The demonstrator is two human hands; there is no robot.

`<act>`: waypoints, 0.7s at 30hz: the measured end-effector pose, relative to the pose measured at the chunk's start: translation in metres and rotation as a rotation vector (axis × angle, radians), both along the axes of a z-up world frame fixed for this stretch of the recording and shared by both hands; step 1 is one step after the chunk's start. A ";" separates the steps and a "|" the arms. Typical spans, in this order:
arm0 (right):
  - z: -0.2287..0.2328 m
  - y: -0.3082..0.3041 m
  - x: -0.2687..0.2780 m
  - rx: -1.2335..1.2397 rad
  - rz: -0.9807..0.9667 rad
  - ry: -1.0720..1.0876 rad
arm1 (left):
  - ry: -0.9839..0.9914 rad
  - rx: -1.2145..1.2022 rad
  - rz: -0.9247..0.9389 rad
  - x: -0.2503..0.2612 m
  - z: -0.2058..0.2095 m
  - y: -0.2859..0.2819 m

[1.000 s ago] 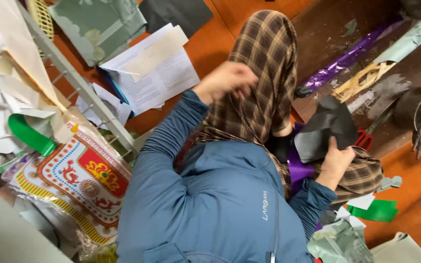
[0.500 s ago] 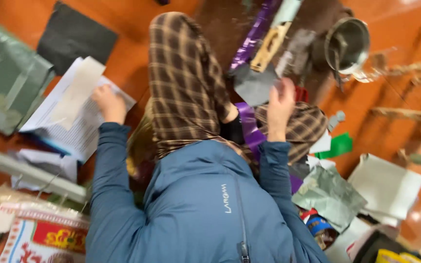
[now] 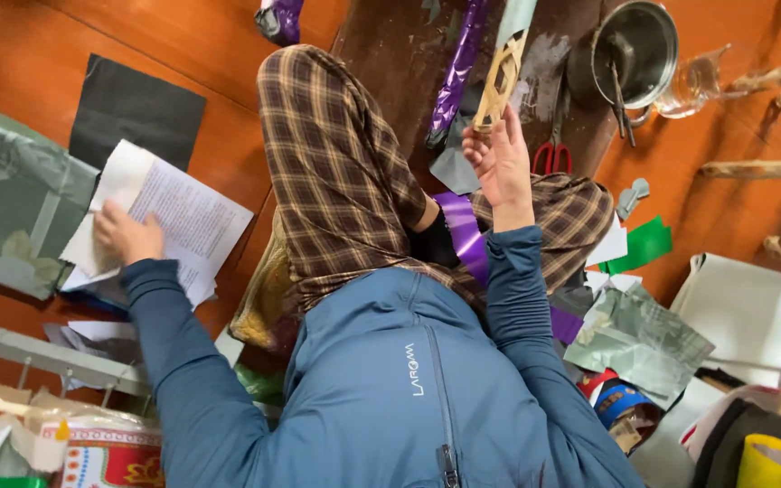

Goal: Decorating a paper mache giraffe sculpture by wrapping purple paper strips around its legs

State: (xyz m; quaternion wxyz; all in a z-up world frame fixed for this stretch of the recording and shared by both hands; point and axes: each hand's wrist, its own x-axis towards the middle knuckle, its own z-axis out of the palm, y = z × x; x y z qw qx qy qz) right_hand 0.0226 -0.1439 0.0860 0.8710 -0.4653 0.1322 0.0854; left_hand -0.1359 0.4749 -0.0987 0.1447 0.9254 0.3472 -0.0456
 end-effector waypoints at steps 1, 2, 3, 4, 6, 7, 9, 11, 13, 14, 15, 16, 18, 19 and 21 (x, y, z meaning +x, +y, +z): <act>-0.001 -0.003 -0.006 0.028 -0.002 0.001 | 0.000 -0.008 -0.022 -0.003 0.000 0.009; -0.002 -0.006 -0.010 0.059 -0.004 -0.003 | -0.004 -0.013 -0.043 -0.002 0.000 0.020; -0.004 -0.011 -0.016 0.060 -0.016 -0.008 | -0.009 -0.012 -0.055 -0.006 0.000 0.024; -0.007 -0.013 -0.022 0.039 -0.057 0.047 | -0.023 -0.030 -0.064 -0.006 0.001 0.032; -0.021 -0.021 -0.036 0.025 -0.112 0.094 | -0.044 -0.042 -0.088 -0.004 0.006 0.042; -0.032 -0.026 -0.044 -0.008 -0.116 0.157 | 0.077 -0.071 -0.032 -0.001 0.011 0.043; -0.045 -0.030 -0.056 -0.029 -0.134 0.206 | 0.182 -0.089 0.009 0.001 0.018 0.042; -0.050 -0.028 -0.062 -0.083 -0.093 0.223 | 0.244 -0.121 0.041 0.002 0.021 0.039; -0.034 -0.015 -0.059 -0.156 -0.076 0.225 | 0.231 -0.050 0.008 0.003 0.027 0.032; -0.026 -0.010 -0.056 -0.243 -0.044 0.236 | 0.227 0.008 -0.010 0.005 0.028 0.027; -0.044 -0.012 -0.058 -0.233 -0.056 0.218 | 0.208 0.017 -0.020 0.007 0.033 0.026; -0.061 -0.015 -0.058 -0.212 -0.012 0.179 | 0.161 0.047 -0.123 0.010 0.038 0.023; -0.077 -0.011 -0.057 -0.190 0.022 0.121 | 0.096 0.081 -0.232 0.012 0.048 0.018; -0.075 -0.004 -0.058 -0.211 0.073 0.152 | 0.122 -0.110 -0.156 0.012 0.052 0.016; -0.063 0.006 -0.062 -0.239 0.105 0.168 | 0.135 -0.308 -0.102 0.013 0.053 0.015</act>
